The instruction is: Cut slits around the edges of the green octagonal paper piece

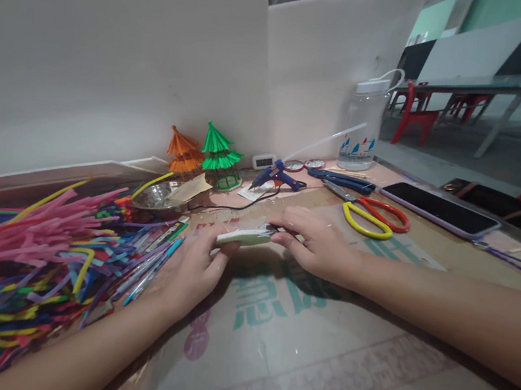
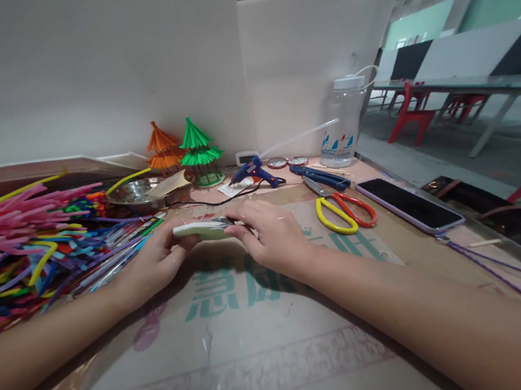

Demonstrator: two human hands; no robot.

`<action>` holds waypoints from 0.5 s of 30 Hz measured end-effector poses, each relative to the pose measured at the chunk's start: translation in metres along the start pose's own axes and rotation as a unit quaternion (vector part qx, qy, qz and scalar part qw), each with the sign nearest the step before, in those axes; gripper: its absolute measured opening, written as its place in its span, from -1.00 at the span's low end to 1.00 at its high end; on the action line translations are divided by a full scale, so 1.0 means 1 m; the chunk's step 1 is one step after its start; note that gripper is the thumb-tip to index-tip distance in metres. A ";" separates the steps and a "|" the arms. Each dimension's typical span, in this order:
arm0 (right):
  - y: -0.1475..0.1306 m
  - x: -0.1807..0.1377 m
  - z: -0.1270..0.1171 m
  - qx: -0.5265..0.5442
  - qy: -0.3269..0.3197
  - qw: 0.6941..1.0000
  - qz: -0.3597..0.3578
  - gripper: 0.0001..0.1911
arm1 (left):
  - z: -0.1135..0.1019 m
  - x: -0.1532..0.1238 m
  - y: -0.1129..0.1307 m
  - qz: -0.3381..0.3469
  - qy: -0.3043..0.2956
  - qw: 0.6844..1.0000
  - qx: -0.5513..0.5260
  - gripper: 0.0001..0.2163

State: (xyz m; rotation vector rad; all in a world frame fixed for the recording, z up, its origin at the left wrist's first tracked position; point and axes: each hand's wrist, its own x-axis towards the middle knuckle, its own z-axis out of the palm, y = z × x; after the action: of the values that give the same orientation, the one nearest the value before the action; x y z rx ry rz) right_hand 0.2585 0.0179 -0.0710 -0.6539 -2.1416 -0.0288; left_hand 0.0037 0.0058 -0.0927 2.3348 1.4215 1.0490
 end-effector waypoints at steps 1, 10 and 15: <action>0.000 0.000 0.000 -0.001 -0.003 1.000 -0.001 -0.71 | 0.000 0.000 -0.002 -0.001 -0.001 1.000 0.007 -0.76; 0.000 0.000 0.000 0.009 0.001 1.000 -0.012 -0.75 | 0.002 0.000 -0.003 0.001 0.008 1.000 -0.007 -0.75; 0.001 -0.001 0.001 0.007 0.012 1.000 -0.010 -0.77 | 0.002 0.000 0.003 -0.007 -0.003 0.999 -0.050 -0.77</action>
State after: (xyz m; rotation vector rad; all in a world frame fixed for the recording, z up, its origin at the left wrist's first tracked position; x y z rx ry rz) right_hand 0.2585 0.0187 -0.0721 -0.6219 -2.1228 -0.0318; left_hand 0.0069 0.0047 -0.0931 2.2517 1.3489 1.0820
